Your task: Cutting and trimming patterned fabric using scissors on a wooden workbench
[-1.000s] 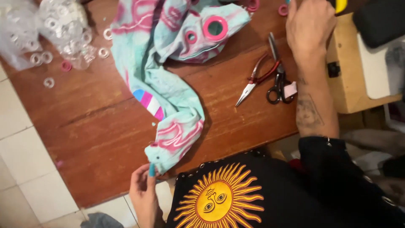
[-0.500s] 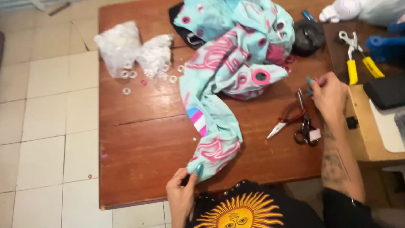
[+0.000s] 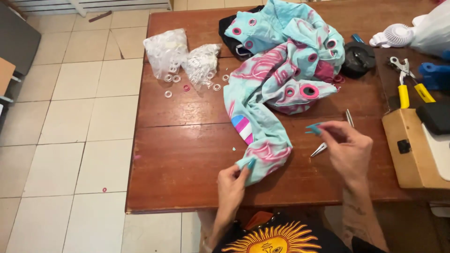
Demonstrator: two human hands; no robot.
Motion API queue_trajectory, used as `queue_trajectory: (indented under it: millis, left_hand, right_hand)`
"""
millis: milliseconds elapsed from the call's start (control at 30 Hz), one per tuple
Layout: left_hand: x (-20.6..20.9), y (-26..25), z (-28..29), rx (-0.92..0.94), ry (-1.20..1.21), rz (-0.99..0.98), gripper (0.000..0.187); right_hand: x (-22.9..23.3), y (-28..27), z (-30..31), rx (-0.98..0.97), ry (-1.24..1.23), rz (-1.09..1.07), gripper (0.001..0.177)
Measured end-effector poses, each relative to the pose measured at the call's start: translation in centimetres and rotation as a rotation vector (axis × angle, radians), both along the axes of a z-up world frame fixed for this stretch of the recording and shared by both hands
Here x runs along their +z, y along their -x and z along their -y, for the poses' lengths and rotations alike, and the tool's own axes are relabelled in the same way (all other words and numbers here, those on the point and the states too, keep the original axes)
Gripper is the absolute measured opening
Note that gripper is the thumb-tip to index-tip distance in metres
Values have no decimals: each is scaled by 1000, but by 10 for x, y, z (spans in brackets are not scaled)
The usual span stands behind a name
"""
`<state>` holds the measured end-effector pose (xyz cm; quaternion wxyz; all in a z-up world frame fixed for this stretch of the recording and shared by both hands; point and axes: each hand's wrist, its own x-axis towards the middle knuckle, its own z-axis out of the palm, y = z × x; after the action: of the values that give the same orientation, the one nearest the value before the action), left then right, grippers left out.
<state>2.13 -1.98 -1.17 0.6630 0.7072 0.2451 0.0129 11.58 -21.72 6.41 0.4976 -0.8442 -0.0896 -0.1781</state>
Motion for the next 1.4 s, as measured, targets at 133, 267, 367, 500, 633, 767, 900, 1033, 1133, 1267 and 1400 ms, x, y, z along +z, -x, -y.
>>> queue_trajectory:
  millis: [133,267,367,500,633,767,900,1033,1133,1267,1400]
  left_hand:
    - [-9,-22,9,-11,57,147,24]
    - [-13,-11,3,21,89,183,18]
    - [-15,-1,5,171,184,170,20]
    - [14,9,8,265,338,187,24]
    - [26,14,4,221,304,184,28]
    - [35,17,-4,111,174,188,28]
    - [43,16,-5,77,167,218,20]
    - [20,16,-8,33,164,273,25]
    - [17,17,-11,-1,142,279,30]
    - [27,20,-21,-162,8,324,40]
    - [23,16,-27,-421,-654,434,18]
  right_hand:
    - [3,2,-10,176,-67,50,14]
    - [-8,14,-31,466,-144,53,12]
    - [-31,17,-47,577,-225,4,11]
    - [-46,23,-62,640,-178,-35,7]
    - [-51,26,-77,664,-150,-23,5]
    - [-59,25,-84,670,-114,-9,7]
    - [-66,24,-81,691,-138,-40,7]
    - [-64,23,-77,709,-106,-52,7]
    - [-56,21,-75,772,-86,-84,7]
    - [-36,3,-59,1007,73,-135,17]
    - [-17,-46,-59,1329,453,357,73]
